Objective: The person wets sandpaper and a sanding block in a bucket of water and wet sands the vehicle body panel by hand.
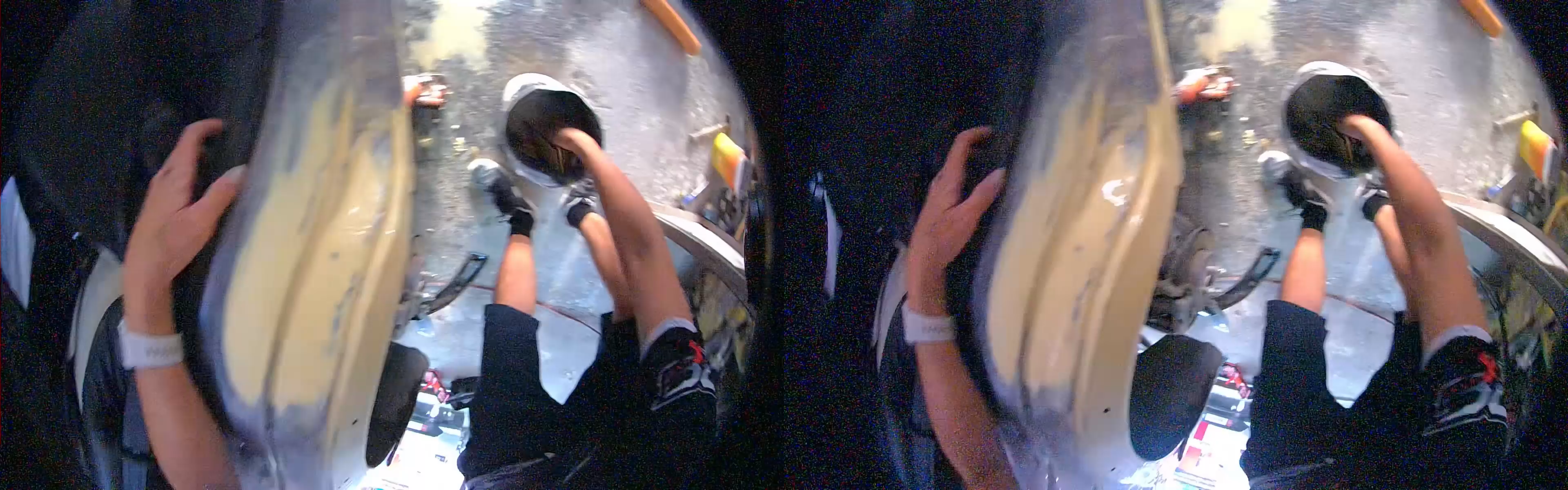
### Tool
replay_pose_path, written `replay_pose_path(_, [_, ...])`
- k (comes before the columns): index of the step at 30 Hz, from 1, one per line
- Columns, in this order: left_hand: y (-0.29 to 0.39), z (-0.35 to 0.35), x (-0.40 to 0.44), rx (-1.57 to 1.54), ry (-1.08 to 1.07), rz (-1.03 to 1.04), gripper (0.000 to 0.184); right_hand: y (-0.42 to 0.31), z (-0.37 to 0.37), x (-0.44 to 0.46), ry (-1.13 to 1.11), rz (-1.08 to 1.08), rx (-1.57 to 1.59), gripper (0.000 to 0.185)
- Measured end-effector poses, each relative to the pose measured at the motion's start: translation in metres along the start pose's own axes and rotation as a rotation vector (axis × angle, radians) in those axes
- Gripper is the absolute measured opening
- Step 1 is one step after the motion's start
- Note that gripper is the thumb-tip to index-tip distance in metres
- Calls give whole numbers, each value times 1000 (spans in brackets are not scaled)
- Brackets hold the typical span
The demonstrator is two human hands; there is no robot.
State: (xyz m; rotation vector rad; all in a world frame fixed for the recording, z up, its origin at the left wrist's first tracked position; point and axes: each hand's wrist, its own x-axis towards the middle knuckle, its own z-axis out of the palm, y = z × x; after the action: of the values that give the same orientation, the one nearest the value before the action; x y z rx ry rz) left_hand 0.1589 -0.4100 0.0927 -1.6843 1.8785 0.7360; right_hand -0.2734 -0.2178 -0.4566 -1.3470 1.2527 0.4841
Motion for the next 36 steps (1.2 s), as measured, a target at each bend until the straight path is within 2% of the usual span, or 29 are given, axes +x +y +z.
replay_pose_path(5, [-12, 2, 2, -61, -8, 53, 56, -10, 24, -16, 77, 42, 250, 32])
replay_pose_path(6, [-15, 3, 1, -12, 41, 109, 55, -27, 26, -9, 84, 196, 37, 31])
replay_pose_path(7, [-13, 1, 0, -2, 37, 83, 56, 1, 50, 15, 137, 65, -2, 32])
replay_pose_path(9, [-11, 1, -2, 24, 12, 24, 58, 1, 51, 28, 53, 26, -24, 35])
replay_pose_path(11, [-11, 0, -2, 23, 10, 12, 60, 25, 84, 55, 13, 51, 581, 28])
replay_pose_path(12, [-11, 2, -2, 34, 21, 21, 60, 3, 60, 31, 47, -9, 319, 37])
replay_pose_path(13, [-12, 3, -3, 38, 26, 33, 59, -7, 64, 34, 26, 123, 417, 35])
replay_pose_path(15, [-16, 5, 0, 40, 22, 48, 60, -11, 45, 32, 66, 4, 50, 36])
replay_pose_path(16, [-19, 8, 0, 41, 29, 47, 60, -54, 13, -22, 78, 167, 218, 41])
replay_pose_path(17, [-20, 9, 0, 36, 47, 49, 60, -80, -10, -52, 82, 236, 135, 43])
replay_pose_path(19, [-18, 8, 2, 27, 29, -11, 62, -93, -21, -108, 304, 114, 322, 49])
replay_pose_path(21, [-15, 5, 1, 17, 22, -61, 63, -131, -53, -185, 247, 169, 363, 57])
replay_pose_path(23, [-11, 6, -2, 10, 5, -99, 64, -165, -73, -263, 255, 123, 389, 58])
replay_pose_path(25, [-9, 4, 1, 14, -14, -107, 66, -219, -97, -348, 266, -72, 405, 61])
replay_pose_path(27, [-9, 2, 1, 14, -35, -126, 67, -261, -99, -405, 268, -245, 600, 64])
replay_pose_path(29, [-10, 2, -2, 11, -25, -133, 68, -333, -117, -465, 280, -371, 580, 66])
replay_pose_path(32, [-10, 4, 2, 14, -22, -146, 69, -420, -119, -521, 308, -376, 564, 64])
replay_pose_path(36, [-12, 9, 4, -15, 8, -144, 76, -491, -107, -550, 411, -342, 461, 61])
